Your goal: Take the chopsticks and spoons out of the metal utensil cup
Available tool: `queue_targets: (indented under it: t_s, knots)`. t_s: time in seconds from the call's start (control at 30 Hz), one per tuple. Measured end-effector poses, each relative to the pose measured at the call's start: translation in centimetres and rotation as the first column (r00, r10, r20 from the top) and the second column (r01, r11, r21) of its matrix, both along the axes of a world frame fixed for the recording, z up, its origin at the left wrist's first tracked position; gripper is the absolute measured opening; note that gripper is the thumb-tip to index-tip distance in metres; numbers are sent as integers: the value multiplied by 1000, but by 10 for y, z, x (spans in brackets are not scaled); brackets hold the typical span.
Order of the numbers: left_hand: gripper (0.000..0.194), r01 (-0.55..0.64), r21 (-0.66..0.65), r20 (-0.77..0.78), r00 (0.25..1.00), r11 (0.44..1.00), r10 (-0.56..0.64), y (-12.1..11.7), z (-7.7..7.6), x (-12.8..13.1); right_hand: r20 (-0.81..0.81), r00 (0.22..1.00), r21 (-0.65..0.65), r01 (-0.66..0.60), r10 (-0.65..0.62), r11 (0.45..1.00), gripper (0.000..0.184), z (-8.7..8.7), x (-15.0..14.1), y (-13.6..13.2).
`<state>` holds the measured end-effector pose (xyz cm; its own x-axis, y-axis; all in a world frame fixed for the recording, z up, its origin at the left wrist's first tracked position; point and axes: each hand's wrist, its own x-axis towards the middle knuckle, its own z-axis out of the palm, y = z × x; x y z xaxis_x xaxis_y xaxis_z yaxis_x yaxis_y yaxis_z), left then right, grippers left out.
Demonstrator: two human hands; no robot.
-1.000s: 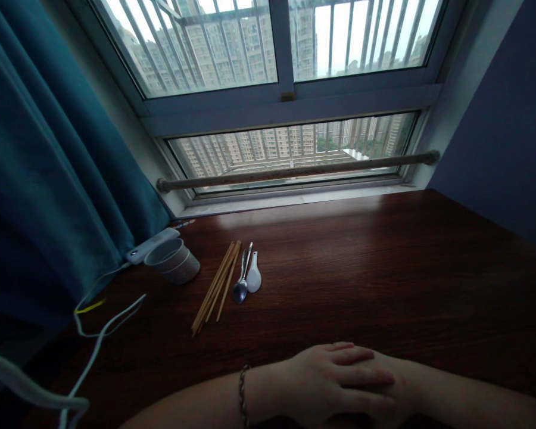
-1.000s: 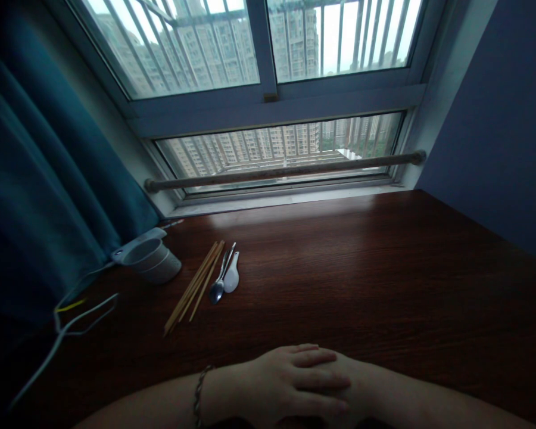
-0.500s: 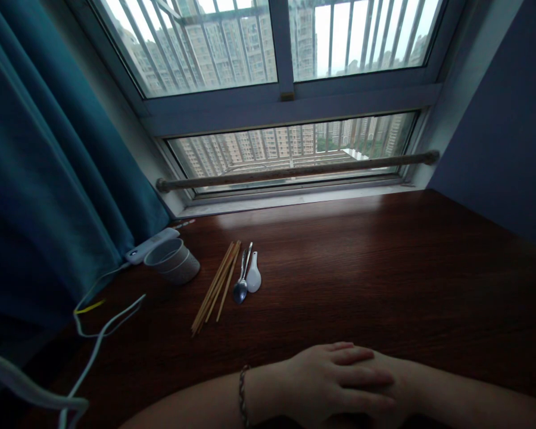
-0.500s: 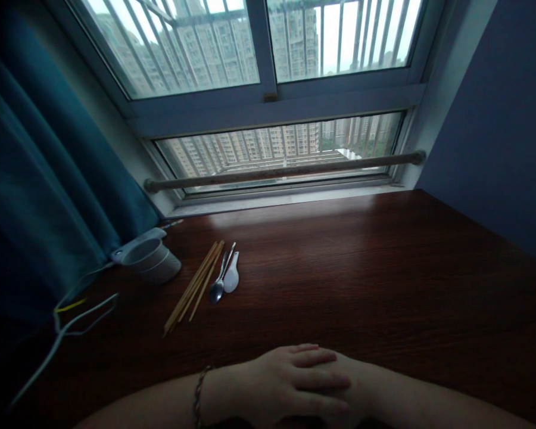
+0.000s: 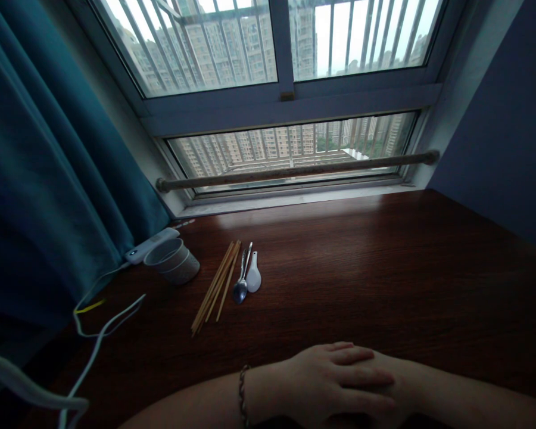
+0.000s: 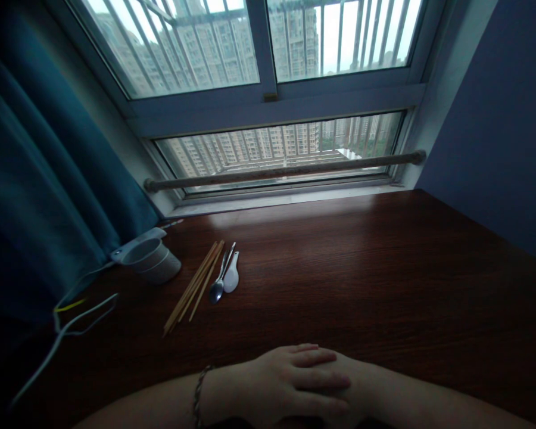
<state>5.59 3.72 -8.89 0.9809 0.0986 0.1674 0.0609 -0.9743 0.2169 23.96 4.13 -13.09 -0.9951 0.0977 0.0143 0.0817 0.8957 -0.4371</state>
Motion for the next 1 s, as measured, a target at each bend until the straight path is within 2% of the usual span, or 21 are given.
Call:
queue_targets:
  t_s: [0.1,0.37,0.53,0.63,0.83,1.0]
  knots:
    - [44,1,3,-7,1000,1000,-1,0,-1,0,-21,1000,31,11,-10,999,56,-2,0,-1]
    - [45,10,10,-11,1000,1000,-10,0,0,0,98,995,55,15,-21,998,54,18,-3,0]
    - [44,3,16,-13,1000,1000,-3,1,0,0,10,1000,99,6,-7,995,49,13,-2,0]
    - [44,6,12,-10,1000,1000,-6,0,0,0,1,1000,85,7,-7,996,49,16,-2,1]
    - [44,6,22,-17,1000,1000,-6,1,1,0,141,990,-15,14,-12,1000,51,34,-6,1]
    - [43,0,18,-7,1000,1000,0,1,1,0,135,991,14,10,-12,1000,54,35,-4,2]
